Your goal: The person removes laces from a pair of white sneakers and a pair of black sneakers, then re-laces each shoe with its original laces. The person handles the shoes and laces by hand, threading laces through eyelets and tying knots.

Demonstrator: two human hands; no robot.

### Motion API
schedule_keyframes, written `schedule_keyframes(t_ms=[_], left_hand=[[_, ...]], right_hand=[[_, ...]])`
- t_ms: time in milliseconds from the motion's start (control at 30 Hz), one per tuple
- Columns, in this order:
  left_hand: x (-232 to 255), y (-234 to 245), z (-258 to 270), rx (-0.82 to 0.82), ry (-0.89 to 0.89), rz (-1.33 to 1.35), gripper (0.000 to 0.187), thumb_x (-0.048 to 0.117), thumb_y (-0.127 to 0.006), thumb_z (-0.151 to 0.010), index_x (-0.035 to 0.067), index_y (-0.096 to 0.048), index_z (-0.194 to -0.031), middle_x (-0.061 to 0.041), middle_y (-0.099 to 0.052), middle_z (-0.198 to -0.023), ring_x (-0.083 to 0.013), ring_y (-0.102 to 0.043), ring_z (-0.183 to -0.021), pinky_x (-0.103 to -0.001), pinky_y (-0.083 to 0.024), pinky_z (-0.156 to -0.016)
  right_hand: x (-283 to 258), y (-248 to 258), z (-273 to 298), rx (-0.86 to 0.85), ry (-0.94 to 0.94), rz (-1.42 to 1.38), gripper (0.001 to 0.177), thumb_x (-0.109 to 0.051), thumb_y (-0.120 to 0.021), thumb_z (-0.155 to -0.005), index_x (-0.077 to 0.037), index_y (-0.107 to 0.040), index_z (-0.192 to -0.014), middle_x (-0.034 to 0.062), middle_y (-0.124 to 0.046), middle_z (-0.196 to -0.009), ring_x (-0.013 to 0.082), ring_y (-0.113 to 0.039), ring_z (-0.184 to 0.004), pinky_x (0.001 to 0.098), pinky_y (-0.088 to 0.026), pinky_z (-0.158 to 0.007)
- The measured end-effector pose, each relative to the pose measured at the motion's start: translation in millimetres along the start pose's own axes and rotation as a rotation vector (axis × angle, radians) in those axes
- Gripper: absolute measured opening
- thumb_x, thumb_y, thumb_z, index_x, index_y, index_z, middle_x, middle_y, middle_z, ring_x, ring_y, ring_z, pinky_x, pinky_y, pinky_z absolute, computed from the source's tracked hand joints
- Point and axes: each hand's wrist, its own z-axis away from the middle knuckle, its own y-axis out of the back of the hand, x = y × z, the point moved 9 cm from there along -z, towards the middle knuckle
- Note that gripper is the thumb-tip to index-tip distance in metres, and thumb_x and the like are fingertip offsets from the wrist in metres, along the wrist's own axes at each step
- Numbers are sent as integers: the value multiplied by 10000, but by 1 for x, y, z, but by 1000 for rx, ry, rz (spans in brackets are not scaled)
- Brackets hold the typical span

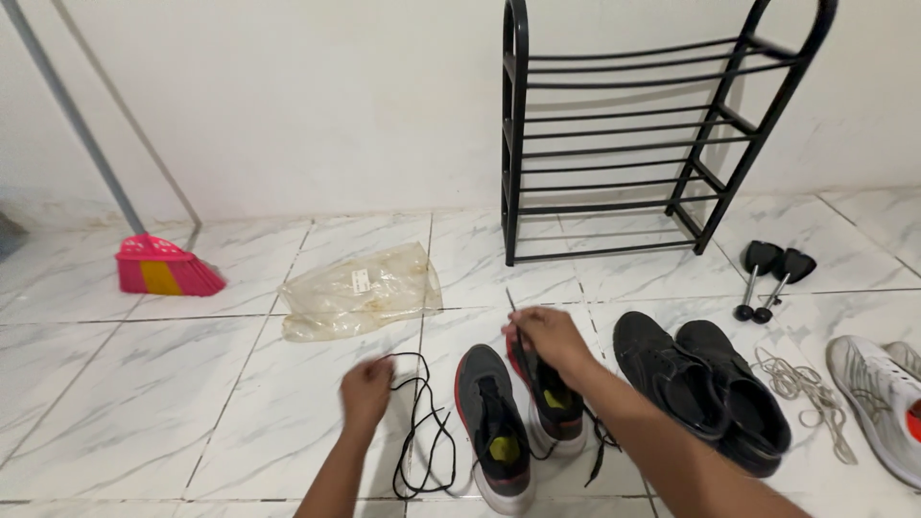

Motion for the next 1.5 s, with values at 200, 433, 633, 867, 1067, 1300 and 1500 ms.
schedule_keyframes(t_ms=[200,433,633,867,1067,1300,1500], left_hand=[[264,-4,44,-295,-47,587,368,248,-734,-894,24,-740,-1186,-62,-784,-982,-124,-724,-865,-266,-585,-797],[449,54,90,-206,-400,504,325,266,-716,-926,-1,-779,-1101,-57,-779,-864,-97,-690,-784,-257,-538,-730],[501,83,98,-130,-473,518,331,270,-723,-910,4,-774,-1100,-55,-795,-866,-105,-731,-798,-248,-561,-764],[527,105,92,-32,-542,477,315,282,-712,-914,27,-783,-1085,-55,-799,-878,-114,-744,-804,-260,-573,-773],[537,115,84,24,-556,427,282,270,-715,-909,63,-796,-1083,-51,-807,-934,-120,-757,-868,-281,-573,-814],[542,111,81,19,-555,408,275,277,-710,-911,83,-797,-1086,-66,-816,-963,-140,-767,-895,-286,-578,-832],[548,111,76,12,-555,406,277,280,-722,-898,93,-795,-1088,-55,-814,-977,-135,-759,-904,-290,-574,-835]], right_hand=[[-122,4,32,59,178,-83,305,-297,-665,-975,-34,-766,-1091,-2,-740,-905,99,-663,-851,289,-516,-774],[-255,11,76,76,458,-125,312,-307,-648,-991,-60,-765,-1142,-16,-730,-902,87,-651,-845,277,-515,-774],[-318,5,101,96,579,-54,298,-285,-618,-994,-63,-740,-1152,-3,-764,-929,78,-693,-894,269,-541,-798],[-336,-1,103,86,581,-32,257,-291,-596,-1015,-82,-732,-1078,-16,-753,-950,68,-670,-894,268,-532,-795],[-344,-3,97,95,583,0,255,-299,-598,-1018,-96,-744,-1068,-35,-738,-935,63,-650,-873,267,-531,-780],[-341,-3,94,89,549,-2,249,-300,-605,-1016,-107,-751,-1079,-47,-725,-914,56,-631,-853,256,-513,-754],[-343,-2,90,91,550,2,263,-312,-618,-1009,-115,-765,-1103,-48,-727,-918,61,-631,-862,266,-517,-768]])
